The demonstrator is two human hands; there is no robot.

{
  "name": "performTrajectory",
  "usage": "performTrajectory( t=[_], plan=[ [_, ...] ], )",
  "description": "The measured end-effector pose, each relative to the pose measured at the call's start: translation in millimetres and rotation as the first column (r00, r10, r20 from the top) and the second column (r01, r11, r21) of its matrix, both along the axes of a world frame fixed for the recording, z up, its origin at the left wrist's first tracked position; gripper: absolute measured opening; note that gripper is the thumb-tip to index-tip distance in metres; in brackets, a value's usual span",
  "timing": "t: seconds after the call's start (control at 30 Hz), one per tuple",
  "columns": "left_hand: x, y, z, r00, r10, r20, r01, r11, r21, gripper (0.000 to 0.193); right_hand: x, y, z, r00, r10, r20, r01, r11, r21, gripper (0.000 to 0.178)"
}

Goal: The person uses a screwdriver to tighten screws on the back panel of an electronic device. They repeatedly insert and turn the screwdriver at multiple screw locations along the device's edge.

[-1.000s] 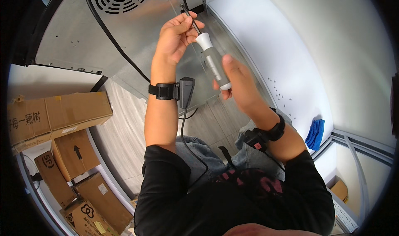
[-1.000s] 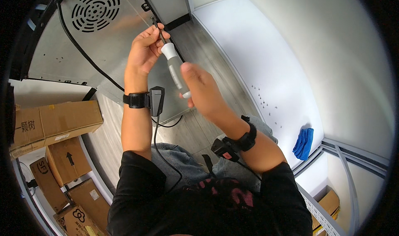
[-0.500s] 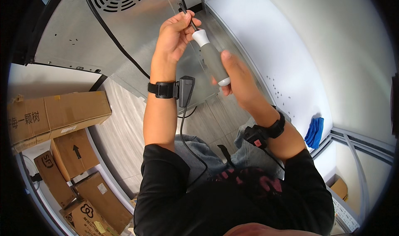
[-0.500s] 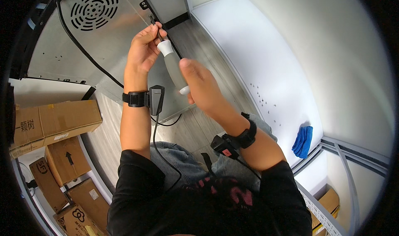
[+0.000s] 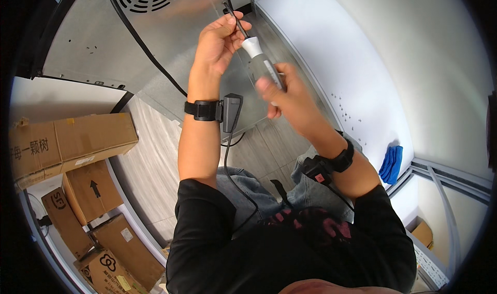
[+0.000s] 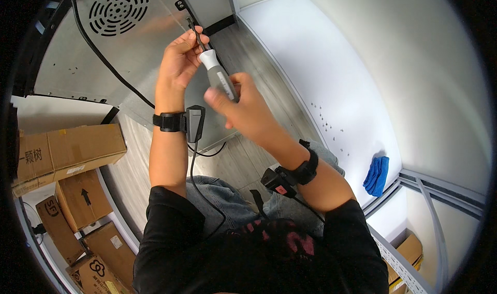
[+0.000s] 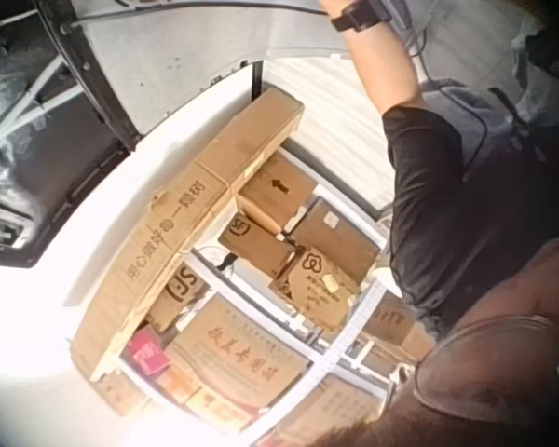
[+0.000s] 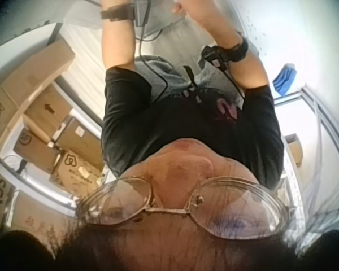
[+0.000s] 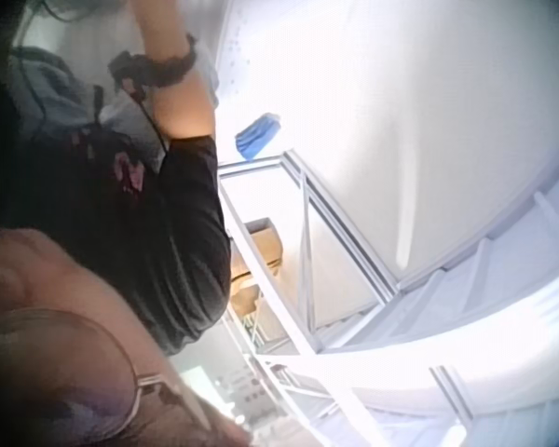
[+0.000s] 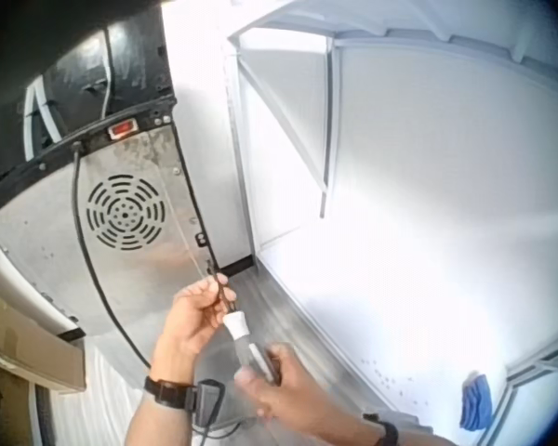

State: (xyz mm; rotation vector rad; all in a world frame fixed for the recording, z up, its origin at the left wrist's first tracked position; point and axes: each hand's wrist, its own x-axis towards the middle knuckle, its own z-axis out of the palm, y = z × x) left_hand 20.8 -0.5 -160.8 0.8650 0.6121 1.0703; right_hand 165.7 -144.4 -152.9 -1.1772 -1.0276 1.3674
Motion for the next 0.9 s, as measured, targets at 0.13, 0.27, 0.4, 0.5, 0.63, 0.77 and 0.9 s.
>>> performTrajectory(
  t=[0.13,0.27,0.4,0.5,0.63,0.77,0.9],
  plan=[
    [1.6,-2.6,1.4,0.999,0.026,-0.030,-0.027,1.000,-0.015,0.019,0.1,3.9,-6.3,0.996,-0.019,0.083,0.013,0.997,0.076,0.047],
    [0.4,-3.6,7.1,1.000,-0.026,0.018,0.027,0.999,-0.034,0.019,16.3,2.8,8.8,0.783,0.201,-0.588,-0.327,0.938,-0.115,0.045],
    [2.2,-3.9,7.2,0.999,-0.003,0.033,0.004,1.000,-0.020,0.018,16.1,0.8,13.9,0.905,0.195,-0.378,-0.260,0.957,-0.130,0.047],
    [-4.1,5.9,-7.4,1.000,-0.009,-0.012,0.009,1.000,0.001,0.021,0.3,0.3,3.4,0.997,-0.020,0.070,0.016,0.998,0.059,0.049],
    [-4.0,9.2,-11.8,0.999,0.041,-0.011,-0.041,0.999,-0.014,0.023,-2.9,1.4,0.6,0.991,-0.017,0.129,0.002,0.994,0.113,0.048],
    [4.1,-2.3,6.0,0.997,-0.009,0.074,0.010,1.000,-0.013,0.023,12.5,3.3,9.5,0.916,0.171,-0.364,-0.224,0.969,-0.107,0.046],
    [-2.6,-0.2,5.3,0.998,-0.035,0.051,0.034,0.999,0.027,0.025,16.9,3.9,11.4,0.859,0.206,-0.469,-0.291,0.950,-0.116,0.045]
  ],
)
